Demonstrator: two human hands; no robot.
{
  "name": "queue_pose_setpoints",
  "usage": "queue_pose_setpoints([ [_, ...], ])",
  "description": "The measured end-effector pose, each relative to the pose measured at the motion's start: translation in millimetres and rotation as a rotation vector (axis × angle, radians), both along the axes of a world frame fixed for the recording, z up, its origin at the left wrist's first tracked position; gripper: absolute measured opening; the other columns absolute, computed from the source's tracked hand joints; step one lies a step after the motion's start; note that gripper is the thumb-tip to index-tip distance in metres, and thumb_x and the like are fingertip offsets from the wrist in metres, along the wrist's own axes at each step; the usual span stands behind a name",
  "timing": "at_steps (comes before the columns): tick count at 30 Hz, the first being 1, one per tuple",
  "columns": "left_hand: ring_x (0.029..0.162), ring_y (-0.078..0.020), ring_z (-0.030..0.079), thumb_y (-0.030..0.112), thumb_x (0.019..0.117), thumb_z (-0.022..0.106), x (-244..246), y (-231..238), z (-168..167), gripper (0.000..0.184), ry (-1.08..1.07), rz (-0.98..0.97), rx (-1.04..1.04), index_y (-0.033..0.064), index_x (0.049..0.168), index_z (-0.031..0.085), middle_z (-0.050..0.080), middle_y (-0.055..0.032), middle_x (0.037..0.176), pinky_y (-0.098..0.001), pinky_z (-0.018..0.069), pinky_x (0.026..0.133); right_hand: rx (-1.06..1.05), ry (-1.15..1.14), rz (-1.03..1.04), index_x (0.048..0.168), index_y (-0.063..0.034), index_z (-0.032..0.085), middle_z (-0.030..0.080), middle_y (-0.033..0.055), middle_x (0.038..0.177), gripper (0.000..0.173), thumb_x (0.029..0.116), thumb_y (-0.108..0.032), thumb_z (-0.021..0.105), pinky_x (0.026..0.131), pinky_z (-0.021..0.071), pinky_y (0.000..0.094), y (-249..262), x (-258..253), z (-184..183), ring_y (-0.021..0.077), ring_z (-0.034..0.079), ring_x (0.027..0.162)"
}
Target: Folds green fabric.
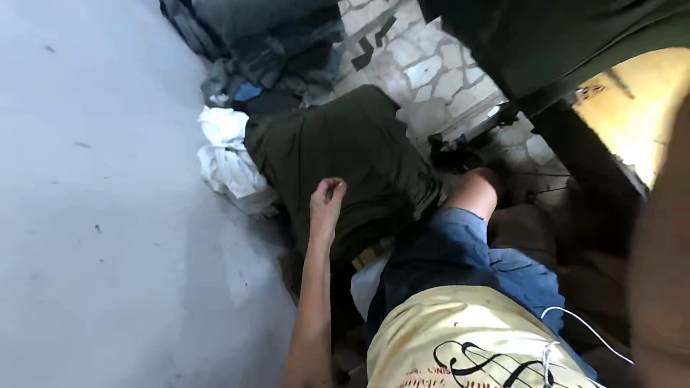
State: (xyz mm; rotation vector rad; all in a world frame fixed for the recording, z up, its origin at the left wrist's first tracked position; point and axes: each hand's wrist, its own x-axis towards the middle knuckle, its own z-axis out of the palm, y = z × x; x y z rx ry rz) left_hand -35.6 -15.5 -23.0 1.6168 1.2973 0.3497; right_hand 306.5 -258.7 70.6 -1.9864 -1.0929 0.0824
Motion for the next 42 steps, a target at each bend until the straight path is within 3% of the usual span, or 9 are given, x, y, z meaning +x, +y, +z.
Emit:
queue_pose_setpoints([
  [4,0.098,-0.0208,0.065,0.019,0.1048,0.057,-47,-32,-21,0.026,0.082,0.055,0.000,-0.0009,0.120,0.063,0.067,-0.0153,0.112,-0.0411,0.0530,0.088,-0.225,-0.158,0.535,0.141,-0.0072,0.060,0.062,0.0178,0.140,0.048,0.0947,-0.019,0.069,0.096,0.0528,0.0590,102,-125,-78,0.0381,0.064,0.120],
  [8,0.091,-0.0163,0.067,0.016,0.1041,0.058,-58,-58,-28,0.022,0.082,0.042,0.064,-0.0009,0.116,0.065,0.069,-0.0129,0.105,-0.0352,0.0555,0.083,-0.516,-0.124,0.869,0.121,-0.0096,0.069,0.051,0.0204,0.149,0.045,0.0896,-0.042,0.077,0.106,0.0428,0.0630,127,-164,-148,0.0424,0.049,0.138],
  [14,0.126,-0.0366,0.058,0.026,0.0875,0.078,-19,-55,-55,0.050,-0.017,-0.295,0.531,-0.0020,0.126,0.063,0.064,-0.0207,0.132,-0.0509,0.0467,0.107,-0.598,0.124,0.969,0.104,0.0012,0.073,0.063,0.0202,0.124,0.016,0.0920,-0.009,0.069,0.095,0.0519,0.0550,169,-130,-110,0.0363,0.063,0.114],
  [16,0.123,-0.0391,0.061,0.027,0.0902,0.078,8,-33,-49,0.062,0.048,-0.304,0.502,-0.0020,0.140,0.055,0.063,-0.0223,0.133,-0.0549,0.0481,0.104,-0.406,0.167,0.854,0.104,0.0038,0.070,0.064,0.0212,0.120,0.018,0.0885,-0.003,0.068,0.090,0.0543,0.0540,192,-130,-105,0.0350,0.066,0.106],
  [20,0.097,-0.0280,0.072,0.025,0.1018,0.064,27,24,-40,0.031,0.004,-0.180,0.328,-0.0005,0.119,0.068,0.074,-0.0177,0.104,-0.0486,0.0556,0.090,-0.208,-0.128,0.521,0.125,0.0006,0.062,0.059,0.0244,0.134,0.030,0.0956,-0.006,0.064,0.095,0.0513,0.0566,193,-166,-110,0.0416,0.062,0.117],
  [27,0.106,-0.0071,0.064,0.027,0.1036,0.060,9,29,-38,0.038,-0.348,-0.166,-0.156,-0.0010,0.129,0.060,0.068,-0.0087,0.116,-0.0284,0.0520,0.098,-0.526,-0.241,0.914,0.100,-0.0057,0.073,0.061,0.0236,0.134,0.040,0.0853,-0.042,0.079,0.098,0.0459,0.0680,132,-158,-149,0.0469,0.055,0.128],
  [33,0.116,-0.0291,0.065,0.029,0.0911,0.077,-2,-3,-37,0.061,-0.109,-0.470,0.094,0.0001,0.139,0.054,0.066,-0.0192,0.126,-0.0458,0.0517,0.101,-0.578,0.145,0.964,0.099,0.0028,0.071,0.064,0.0203,0.110,0.012,0.0895,-0.005,0.067,0.086,0.0519,0.0552,195,-125,-93,0.0351,0.064,0.100],
  [36,0.102,-0.0324,0.071,0.013,0.0960,0.068,25,11,-50,0.034,-0.043,-0.257,0.283,-0.0068,0.123,0.064,0.072,-0.0230,0.108,-0.0482,0.0549,0.094,-0.386,-0.009,0.677,0.113,0.0027,0.066,0.064,0.0227,0.117,0.022,0.0919,0.002,0.061,0.085,0.0534,0.0593,210,-153,-96,0.0405,0.066,0.103],
  [42,0.120,-0.0101,0.061,0.037,0.1083,0.049,13,42,-40,0.046,-0.259,-0.019,-0.097,0.0038,0.138,0.059,0.066,-0.0100,0.130,-0.0336,0.0480,0.107,-0.369,-0.350,0.885,0.108,-0.0060,0.069,0.064,0.0216,0.128,0.041,0.0904,-0.042,0.072,0.100,0.0465,0.0627,135,-176,-135,0.0437,0.058,0.125],
])
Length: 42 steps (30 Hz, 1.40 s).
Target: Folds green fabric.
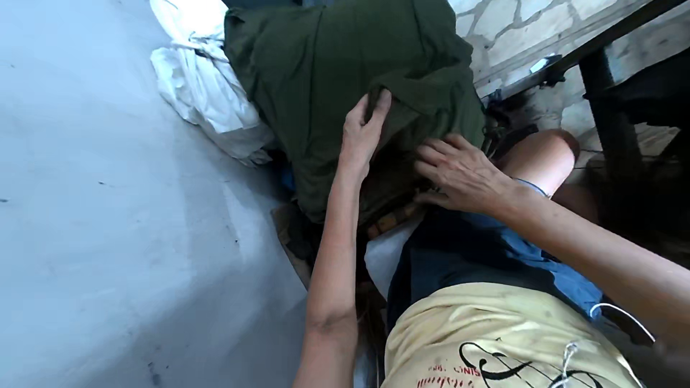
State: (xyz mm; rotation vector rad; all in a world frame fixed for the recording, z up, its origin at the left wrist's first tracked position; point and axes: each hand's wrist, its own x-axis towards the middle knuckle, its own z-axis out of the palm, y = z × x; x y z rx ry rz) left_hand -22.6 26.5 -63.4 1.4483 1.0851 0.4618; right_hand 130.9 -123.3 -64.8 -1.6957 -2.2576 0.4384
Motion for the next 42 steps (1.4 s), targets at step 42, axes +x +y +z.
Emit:
queue_pose_setpoints([
  [42,0.123,-0.0291,0.062,0.035,0.0798,0.087,10,-37,-21,0.078,0.180,-0.402,0.289,-0.0039,0.139,0.054,0.066,-0.0208,0.128,-0.0480,0.0469,0.109,-0.195,0.358,-0.171,0.102,0.0031,0.069,0.064,0.0221,0.109,0.013,0.0911,-0.004,0.064,0.084,0.0524,0.0577,51,54,28,0.0380,0.065,0.098],
])
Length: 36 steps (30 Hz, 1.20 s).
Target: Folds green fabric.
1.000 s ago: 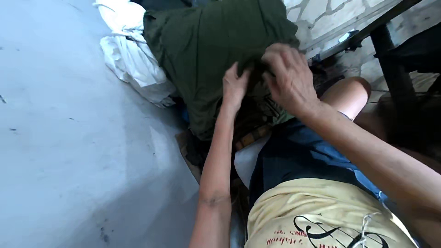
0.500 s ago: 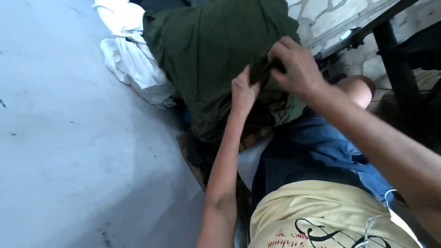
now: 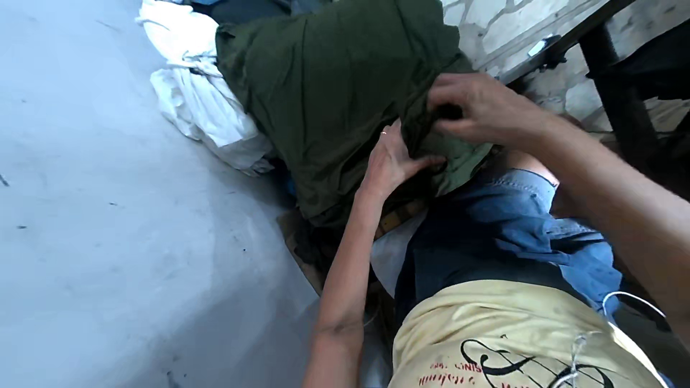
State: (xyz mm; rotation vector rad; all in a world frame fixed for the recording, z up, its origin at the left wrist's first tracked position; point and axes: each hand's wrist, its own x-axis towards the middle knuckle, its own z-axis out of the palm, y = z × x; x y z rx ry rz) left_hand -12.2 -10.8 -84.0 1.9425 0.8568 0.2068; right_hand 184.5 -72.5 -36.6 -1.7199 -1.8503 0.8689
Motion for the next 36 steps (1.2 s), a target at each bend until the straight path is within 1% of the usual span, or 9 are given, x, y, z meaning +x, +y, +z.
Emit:
queue_pose_setpoints([
  [4,0.110,-0.0191,0.069,0.024,0.0994,0.067,5,29,-1,0.038,-0.084,0.429,-0.185,-0.0028,0.127,0.064,0.071,-0.0159,0.117,-0.0386,0.0538,0.101,0.240,-0.297,-0.202,0.127,-0.0013,0.063,0.061,0.0240,0.132,0.028,0.1017,-0.012,0.057,0.099,0.0466,0.0588,-1,-47,-8,0.0431,0.059,0.122],
  [8,0.115,-0.0172,0.064,0.052,0.1023,0.055,-8,54,23,0.059,-0.030,0.714,-0.448,0.0038,0.137,0.055,0.064,-0.0129,0.126,-0.0400,0.0531,0.099,0.070,-0.361,0.117,0.110,-0.0022,0.069,0.059,0.0251,0.138,0.037,0.0914,-0.034,0.075,0.105,0.0420,0.0656,-55,-51,-40,0.0461,0.053,0.132],
  [13,0.119,-0.0112,0.062,0.028,0.1005,0.065,-15,21,16,0.054,-0.139,0.240,-0.342,-0.0021,0.142,0.048,0.063,-0.0131,0.130,-0.0318,0.0504,0.105,-0.158,-0.017,0.068,0.097,-0.0015,0.072,0.061,0.0229,0.129,0.015,0.0905,-0.015,0.075,0.094,0.0508,0.0596,-46,-11,-19,0.0418,0.061,0.116],
  [17,0.116,-0.0325,0.066,0.030,0.0824,0.085,-1,-1,0,0.066,0.056,0.026,0.018,-0.0054,0.132,0.059,0.069,-0.0220,0.121,-0.0516,0.0499,0.104,-0.043,-0.057,-0.065,0.094,0.0034,0.066,0.062,0.0217,0.097,0.013,0.0927,-0.009,0.065,0.073,0.0504,0.0585,-4,-15,-11,0.0394,0.064,0.088],
  [22,0.092,-0.0166,0.071,0.032,0.0979,0.069,-4,39,-6,0.040,-0.089,0.608,-0.347,-0.0020,0.119,0.064,0.072,-0.0122,0.102,-0.0380,0.0596,0.086,0.360,-0.364,-0.016,0.121,-0.0029,0.064,0.064,0.0214,0.132,0.024,0.1035,-0.017,0.055,0.103,0.0475,0.0549,-33,-81,-17,0.0396,0.060,0.125],
  [25,0.118,-0.0199,0.063,0.052,0.0966,0.065,-16,58,11,0.068,-0.011,0.823,-0.502,0.0035,0.141,0.051,0.063,-0.0146,0.131,-0.0415,0.0539,0.099,0.178,-0.423,0.293,0.111,-0.0045,0.071,0.054,0.0222,0.146,0.022,0.0907,-0.013,0.073,0.110,0.0401,0.0643,-78,-78,-48,0.0436,0.047,0.140],
  [29,0.119,-0.0132,0.061,0.037,0.1016,0.063,-20,34,13,0.056,-0.096,0.504,-0.449,0.0009,0.142,0.050,0.063,-0.0126,0.131,-0.0342,0.0508,0.103,-0.044,-0.261,0.200,0.097,-0.0035,0.074,0.053,0.0226,0.149,0.013,0.0838,-0.007,0.076,0.106,0.0406,0.0668,-69,-46,-31,0.0451,0.047,0.140],
  [33,0.126,-0.0255,0.059,0.039,0.0786,0.086,-15,4,2,0.085,-0.016,-0.067,-0.097,-0.0044,0.142,0.050,0.063,-0.0194,0.132,-0.0435,0.0441,0.111,-0.015,-0.097,-0.068,0.096,0.0011,0.070,0.063,0.0244,0.116,0.015,0.0861,-0.010,0.070,0.075,0.0518,0.0623,-15,-21,-2,0.0432,0.066,0.096],
  [36,0.116,-0.0308,0.067,0.024,0.0918,0.076,-2,13,-4,0.052,0.095,0.119,-0.073,-0.0049,0.132,0.060,0.070,-0.0222,0.120,-0.0492,0.0502,0.104,0.028,-0.155,-0.219,0.117,0.0024,0.064,0.061,0.0248,0.125,0.025,0.0933,-0.005,0.065,0.086,0.0532,0.0612,7,-39,-12,0.0437,0.065,0.106],
])
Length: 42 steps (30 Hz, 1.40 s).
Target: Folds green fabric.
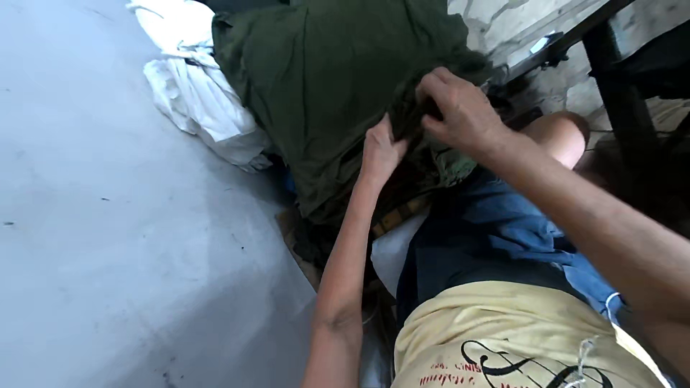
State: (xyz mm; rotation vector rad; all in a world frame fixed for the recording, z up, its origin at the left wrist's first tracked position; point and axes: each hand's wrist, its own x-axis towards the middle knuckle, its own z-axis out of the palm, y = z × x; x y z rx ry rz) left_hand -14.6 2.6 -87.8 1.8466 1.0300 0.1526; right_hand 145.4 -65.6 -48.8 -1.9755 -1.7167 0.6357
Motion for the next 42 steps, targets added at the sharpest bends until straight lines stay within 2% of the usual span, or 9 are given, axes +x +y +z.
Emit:
queue_pose_setpoints([
  [4,0.098,-0.0159,0.069,0.038,0.1045,0.058,-6,34,4,0.042,-0.127,0.527,-0.317,0.0005,0.125,0.062,0.070,-0.0119,0.110,-0.0383,0.0587,0.088,0.255,-0.261,0.248,0.123,-0.0037,0.065,0.061,0.0218,0.137,0.027,0.1018,-0.017,0.055,0.107,0.0428,0.0571,-33,-31,-13,0.0408,0.055,0.132],
  [7,0.128,-0.0210,0.058,0.059,0.1010,0.052,-21,59,4,0.066,-0.067,0.716,-0.426,0.0076,0.143,0.054,0.060,-0.0125,0.140,-0.0457,0.0494,0.106,-0.045,-0.275,0.444,0.110,-0.0038,0.070,0.057,0.0238,0.142,0.035,0.0892,-0.030,0.078,0.105,0.0403,0.0694,-67,-3,-40,0.0478,0.050,0.135],
  [15,0.117,-0.0275,0.065,0.040,0.0768,0.088,-4,-13,3,0.084,-0.016,0.012,0.025,-0.0052,0.138,0.052,0.067,-0.0198,0.123,-0.0477,0.0508,0.105,-0.144,0.151,0.212,0.098,0.0035,0.070,0.059,0.0236,0.119,0.015,0.0871,-0.007,0.070,0.082,0.0522,0.0582,-5,33,9,0.0392,0.063,0.102],
  [20,0.111,-0.0255,0.068,0.027,0.0933,0.074,7,6,-6,0.046,-0.007,0.343,-0.126,-0.0041,0.125,0.063,0.070,-0.0191,0.116,-0.0446,0.0533,0.100,0.142,-0.234,0.052,0.122,0.0000,0.062,0.060,0.0237,0.134,0.024,0.1000,-0.007,0.057,0.099,0.0480,0.0565,-10,-19,-11,0.0416,0.061,0.119],
  [25,0.135,-0.0235,0.052,0.058,0.0959,0.063,-10,53,4,0.077,-0.031,0.742,-0.433,0.0029,0.147,0.047,0.053,-0.0169,0.146,-0.0454,0.0456,0.110,-0.072,-0.221,0.345,0.107,-0.0066,0.070,0.058,0.0240,0.140,0.031,0.0915,-0.033,0.075,0.104,0.0417,0.0692,-80,9,-47,0.0481,0.052,0.132],
  [31,0.121,-0.0146,0.061,0.033,0.0944,0.073,-10,11,4,0.065,-0.183,0.274,-0.178,-0.0043,0.141,0.048,0.063,-0.0161,0.131,-0.0339,0.0495,0.106,-0.091,0.225,0.286,0.099,0.0009,0.071,0.066,0.0200,0.120,0.013,0.0932,-0.010,0.070,0.097,0.0521,0.0533,-34,47,1,0.0349,0.064,0.111],
  [34,0.120,-0.0325,0.063,0.046,0.0772,0.087,1,-17,6,0.089,0.091,0.014,0.028,-0.0046,0.140,0.051,0.065,-0.0223,0.126,-0.0525,0.0483,0.105,-0.031,0.184,0.188,0.099,0.0015,0.069,0.065,0.0193,0.107,0.013,0.0945,-0.010,0.070,0.087,0.0527,0.0527,-1,36,7,0.0338,0.065,0.099],
  [39,0.108,-0.0252,0.069,0.034,0.0915,0.076,10,11,-12,0.050,0.006,0.366,-0.132,-0.0008,0.125,0.064,0.072,-0.0171,0.113,-0.0479,0.0539,0.098,0.234,-0.232,0.102,0.118,-0.0045,0.067,0.065,0.0216,0.127,0.021,0.1035,-0.011,0.054,0.102,0.0466,0.0571,-18,-18,-15,0.0413,0.060,0.122],
  [42,0.124,-0.0241,0.059,0.048,0.0947,0.070,-1,38,-4,0.073,-0.054,0.644,-0.396,-0.0017,0.143,0.047,0.059,-0.0196,0.135,-0.0440,0.0509,0.104,-0.013,-0.250,0.252,0.119,-0.0066,0.067,0.061,0.0227,0.134,0.035,0.0961,-0.033,0.069,0.102,0.0430,0.0654,-64,-2,-39,0.0454,0.056,0.128],
])
